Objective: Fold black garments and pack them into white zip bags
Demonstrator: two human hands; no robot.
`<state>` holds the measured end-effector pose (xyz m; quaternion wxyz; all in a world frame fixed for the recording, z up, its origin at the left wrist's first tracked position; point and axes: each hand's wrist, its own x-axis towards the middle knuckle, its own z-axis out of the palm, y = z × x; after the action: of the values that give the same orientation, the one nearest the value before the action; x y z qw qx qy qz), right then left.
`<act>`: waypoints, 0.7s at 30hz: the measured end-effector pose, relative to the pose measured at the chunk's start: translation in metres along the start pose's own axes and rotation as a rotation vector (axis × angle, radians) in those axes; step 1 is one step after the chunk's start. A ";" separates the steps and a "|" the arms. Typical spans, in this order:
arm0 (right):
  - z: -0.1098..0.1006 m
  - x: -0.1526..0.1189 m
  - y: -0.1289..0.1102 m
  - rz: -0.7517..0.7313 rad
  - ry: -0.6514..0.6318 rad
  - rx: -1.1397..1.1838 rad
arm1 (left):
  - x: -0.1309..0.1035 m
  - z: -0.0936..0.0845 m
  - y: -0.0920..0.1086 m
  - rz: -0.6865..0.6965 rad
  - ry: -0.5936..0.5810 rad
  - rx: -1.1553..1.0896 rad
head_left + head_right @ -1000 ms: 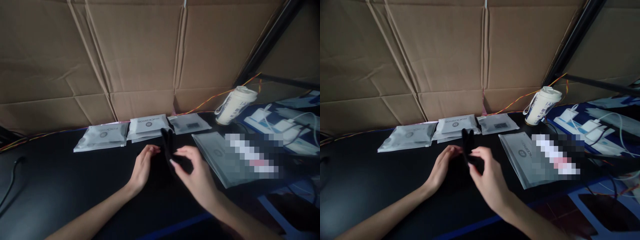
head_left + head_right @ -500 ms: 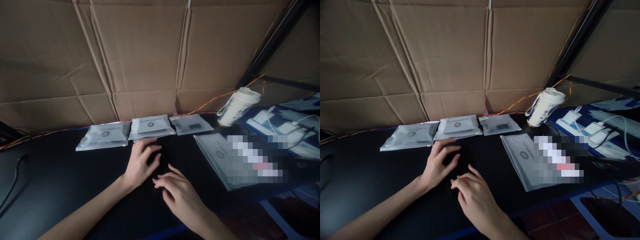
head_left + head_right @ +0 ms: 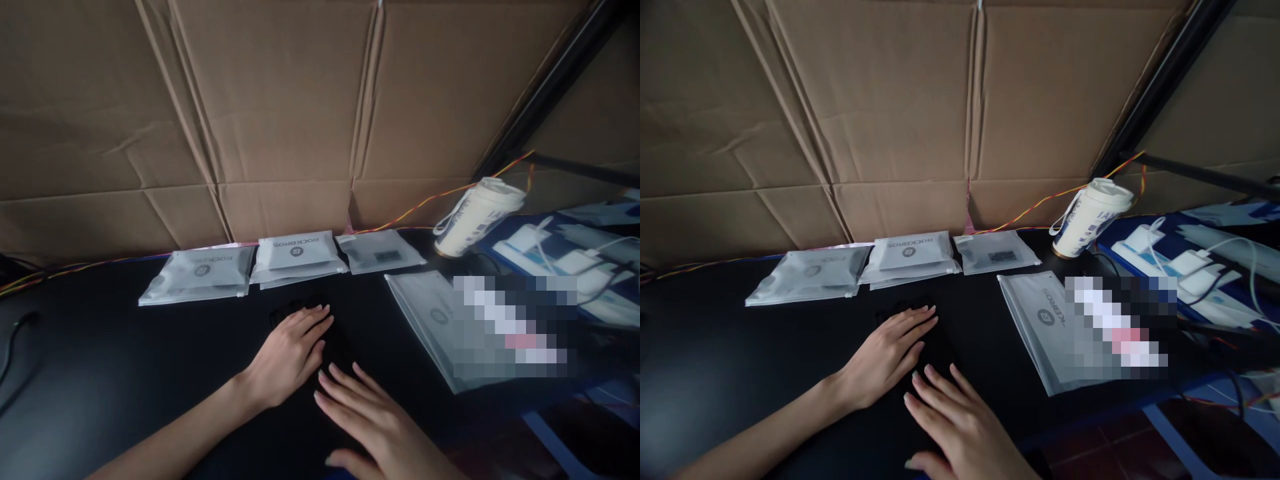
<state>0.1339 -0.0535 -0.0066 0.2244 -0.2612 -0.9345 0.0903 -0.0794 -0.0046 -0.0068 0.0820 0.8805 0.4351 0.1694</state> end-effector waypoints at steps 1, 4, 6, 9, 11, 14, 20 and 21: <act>-0.005 -0.001 0.003 0.066 0.002 0.052 | 0.000 0.002 0.002 0.005 -0.009 0.017; -0.012 0.002 0.014 0.383 0.137 0.160 | 0.000 0.006 0.009 0.026 -0.012 0.085; -0.008 0.007 0.021 0.570 0.245 0.176 | 0.000 0.007 0.013 0.043 0.003 0.148; 0.004 0.016 0.025 0.727 0.277 0.142 | -0.002 0.007 0.018 0.051 0.093 0.235; 0.011 0.021 0.026 0.775 0.252 0.104 | -0.004 0.008 0.021 0.029 0.177 0.273; 0.012 0.028 0.025 0.831 0.182 0.090 | -0.007 0.011 0.023 -0.060 0.279 0.314; -0.005 0.042 0.018 0.915 0.035 0.316 | -0.012 0.016 0.021 -0.182 0.317 0.394; -0.007 0.043 0.016 0.924 0.051 0.361 | -0.012 0.015 0.019 -0.179 0.309 0.397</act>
<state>0.1113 -0.0167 0.0112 0.2255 -0.6070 -0.6848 0.3343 -0.0662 -0.0257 -0.0181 -0.1450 0.8010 0.5432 0.2054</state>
